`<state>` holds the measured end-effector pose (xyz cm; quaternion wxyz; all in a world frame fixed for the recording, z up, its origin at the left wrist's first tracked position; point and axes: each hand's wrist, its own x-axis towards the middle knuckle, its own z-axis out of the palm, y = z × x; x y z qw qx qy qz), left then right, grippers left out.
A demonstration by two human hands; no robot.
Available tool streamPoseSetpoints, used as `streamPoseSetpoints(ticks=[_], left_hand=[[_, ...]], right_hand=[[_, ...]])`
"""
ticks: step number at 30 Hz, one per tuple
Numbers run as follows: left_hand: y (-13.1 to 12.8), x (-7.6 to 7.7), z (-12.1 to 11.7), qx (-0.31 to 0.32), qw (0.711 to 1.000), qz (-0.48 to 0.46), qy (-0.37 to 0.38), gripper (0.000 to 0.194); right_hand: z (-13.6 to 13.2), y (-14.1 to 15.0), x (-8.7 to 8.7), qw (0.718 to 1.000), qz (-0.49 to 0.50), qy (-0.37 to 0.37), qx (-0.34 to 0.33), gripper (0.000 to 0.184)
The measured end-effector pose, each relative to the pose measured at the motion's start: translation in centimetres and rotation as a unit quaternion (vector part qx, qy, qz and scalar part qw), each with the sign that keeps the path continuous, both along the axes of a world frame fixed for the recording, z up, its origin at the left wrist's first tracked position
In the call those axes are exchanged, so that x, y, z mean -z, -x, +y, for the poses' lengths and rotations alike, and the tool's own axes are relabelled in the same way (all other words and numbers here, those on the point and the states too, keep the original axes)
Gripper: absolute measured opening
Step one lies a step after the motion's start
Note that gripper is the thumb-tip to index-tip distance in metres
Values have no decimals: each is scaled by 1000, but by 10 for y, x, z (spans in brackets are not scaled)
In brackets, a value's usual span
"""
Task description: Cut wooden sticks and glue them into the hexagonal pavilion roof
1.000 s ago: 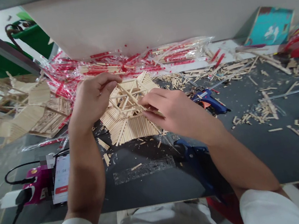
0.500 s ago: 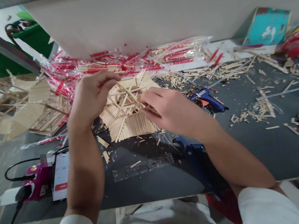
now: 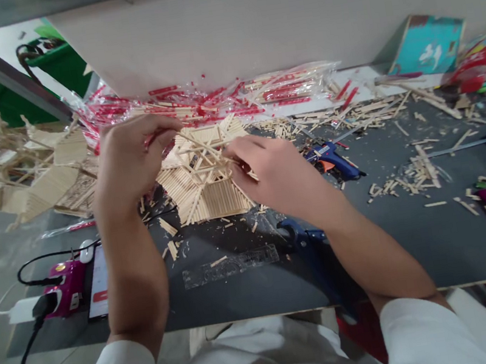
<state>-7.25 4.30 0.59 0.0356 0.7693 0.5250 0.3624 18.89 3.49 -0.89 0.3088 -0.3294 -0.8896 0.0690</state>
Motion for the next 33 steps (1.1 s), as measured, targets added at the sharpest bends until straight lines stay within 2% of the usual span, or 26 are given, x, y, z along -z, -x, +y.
streamPoseSetpoints(ticks=[3,6,8,9,10,12,14,17,19,21,23,26,28,31,33], left_hand=[[-8,-24,-34,5,1000,5,-2,18],[-17,-47,-75,1,999,36,13,17],[-20,-53,-98,-20,998,28,60,29],[-19,-51,-109,-27,996,18,88,36],[-17,-45,-119,-41,993,20,107,39],[-10,-24,-138,-73,985,62,145,28],[-3,6,-159,-66,959,126,244,26],[2,56,-191,-39,933,159,320,32],[3,81,-208,-57,921,143,359,33],[4,97,-217,-81,921,101,368,21],[6,104,-220,-90,927,59,359,11],[12,102,-217,-85,920,-29,381,11],[16,93,-214,-76,905,-103,405,12],[18,70,-206,-77,891,-228,385,13],[15,50,-196,-77,887,-313,330,12]], right_hand=[[-10,-2,-10,999,20,10,47,20],[-20,-7,-21,999,7,14,39,19],[-23,-13,-26,1000,-2,6,15,19],[-23,-16,-29,1000,-7,1,7,18],[-22,-20,-31,1000,-13,-3,0,16],[-18,-26,-33,1000,-17,-10,-10,14],[-12,-30,-33,1000,-2,-15,-19,11],[-3,-34,-32,999,26,-12,-18,9],[1,-34,-30,999,37,2,-8,9],[2,-31,-27,998,57,24,-3,8],[0,-25,-23,994,92,51,2,8],[-5,-10,-15,987,134,86,29,15],[-7,2,-8,984,139,96,49,25],[-8,17,-2,985,127,104,61,32],[-6,22,-1,985,122,110,58,33]])
